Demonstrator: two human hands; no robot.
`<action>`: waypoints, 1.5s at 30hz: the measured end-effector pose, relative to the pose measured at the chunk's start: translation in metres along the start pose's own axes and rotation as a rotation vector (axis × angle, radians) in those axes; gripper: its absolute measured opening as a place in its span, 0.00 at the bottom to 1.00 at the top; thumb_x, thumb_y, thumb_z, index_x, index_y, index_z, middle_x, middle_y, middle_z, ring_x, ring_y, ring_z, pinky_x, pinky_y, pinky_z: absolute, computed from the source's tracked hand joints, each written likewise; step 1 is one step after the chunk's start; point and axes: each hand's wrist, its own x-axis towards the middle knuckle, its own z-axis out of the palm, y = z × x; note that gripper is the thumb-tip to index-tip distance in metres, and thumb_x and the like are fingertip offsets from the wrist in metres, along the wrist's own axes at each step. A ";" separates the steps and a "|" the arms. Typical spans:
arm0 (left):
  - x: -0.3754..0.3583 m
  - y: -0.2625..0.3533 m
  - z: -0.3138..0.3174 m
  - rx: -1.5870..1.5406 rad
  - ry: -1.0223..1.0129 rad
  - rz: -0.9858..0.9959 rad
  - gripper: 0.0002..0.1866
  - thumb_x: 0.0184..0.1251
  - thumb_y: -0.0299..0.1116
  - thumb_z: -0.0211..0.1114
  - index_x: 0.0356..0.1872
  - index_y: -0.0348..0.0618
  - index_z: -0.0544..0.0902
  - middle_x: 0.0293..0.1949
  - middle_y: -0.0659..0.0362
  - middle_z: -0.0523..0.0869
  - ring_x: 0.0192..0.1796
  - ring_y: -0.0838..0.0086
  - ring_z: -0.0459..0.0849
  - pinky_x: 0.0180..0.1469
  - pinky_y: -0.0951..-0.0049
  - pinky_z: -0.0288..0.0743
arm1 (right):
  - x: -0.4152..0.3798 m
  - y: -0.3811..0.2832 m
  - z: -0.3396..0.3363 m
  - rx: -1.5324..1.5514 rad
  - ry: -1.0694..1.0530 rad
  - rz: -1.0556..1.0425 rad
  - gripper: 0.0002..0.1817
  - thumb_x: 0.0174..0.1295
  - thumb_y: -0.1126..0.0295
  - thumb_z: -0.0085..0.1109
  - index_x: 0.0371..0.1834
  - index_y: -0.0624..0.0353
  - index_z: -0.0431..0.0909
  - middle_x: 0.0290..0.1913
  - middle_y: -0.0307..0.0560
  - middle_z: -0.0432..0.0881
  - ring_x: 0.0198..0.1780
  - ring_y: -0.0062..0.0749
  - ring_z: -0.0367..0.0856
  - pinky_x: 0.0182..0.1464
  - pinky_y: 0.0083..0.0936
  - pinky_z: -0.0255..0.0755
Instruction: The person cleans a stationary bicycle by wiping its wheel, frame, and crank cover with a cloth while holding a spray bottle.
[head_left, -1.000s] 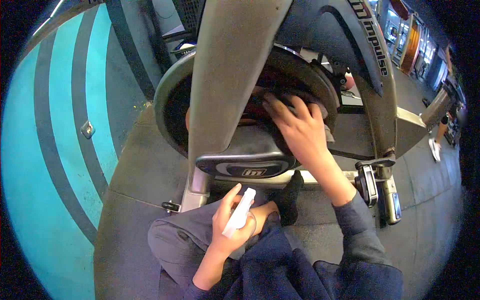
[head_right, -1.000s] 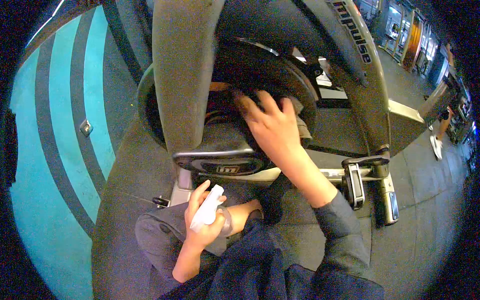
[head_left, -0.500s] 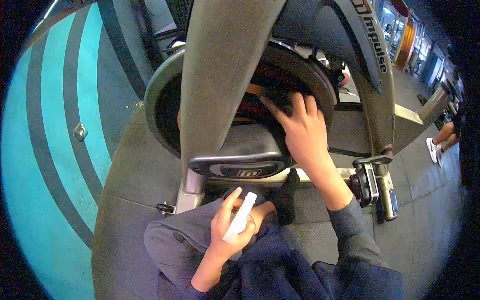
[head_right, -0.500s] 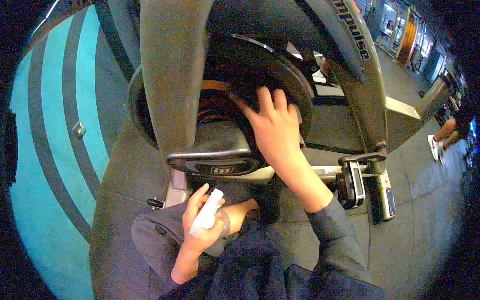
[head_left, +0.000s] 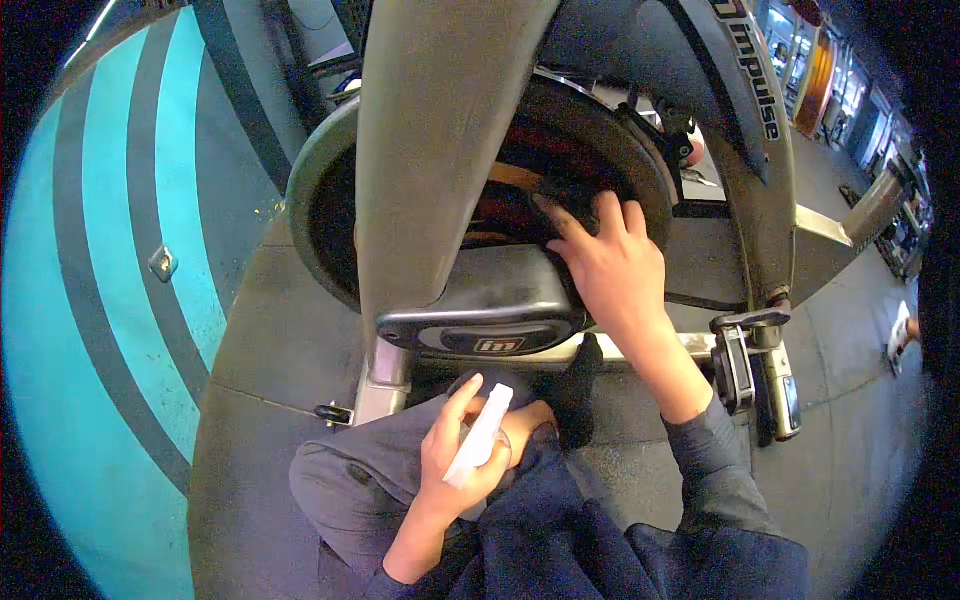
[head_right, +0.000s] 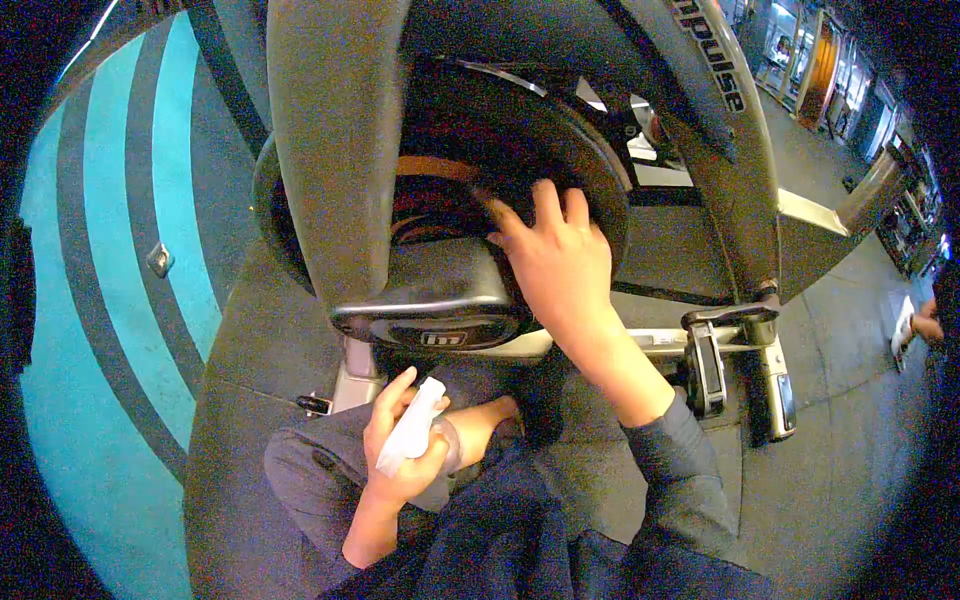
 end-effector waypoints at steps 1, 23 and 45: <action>0.000 -0.001 0.001 -0.001 0.001 -0.001 0.35 0.50 0.22 0.62 0.65 0.37 0.66 0.41 0.50 0.86 0.42 0.67 0.86 0.49 0.69 0.79 | 0.003 -0.002 0.002 0.000 0.000 -0.001 0.23 0.53 0.64 0.63 0.56 0.34 0.79 0.42 0.47 0.72 0.41 0.43 0.74 0.30 0.32 0.77; -0.003 -0.001 -0.001 -0.051 -0.006 -0.005 0.35 0.50 0.23 0.63 0.65 0.37 0.67 0.40 0.51 0.86 0.43 0.68 0.86 0.49 0.70 0.79 | 0.022 -0.026 0.008 0.006 0.028 0.064 0.23 0.57 0.66 0.60 0.58 0.33 0.79 0.33 0.46 0.76 0.31 0.41 0.80 0.27 0.35 0.78; -0.001 -0.006 -0.005 -0.071 0.013 -0.005 0.36 0.47 0.21 0.61 0.65 0.36 0.67 0.41 0.50 0.85 0.44 0.65 0.87 0.48 0.68 0.80 | 0.008 -0.015 0.002 0.017 0.004 0.069 0.21 0.57 0.68 0.60 0.56 0.40 0.80 0.30 0.46 0.73 0.31 0.40 0.79 0.27 0.35 0.76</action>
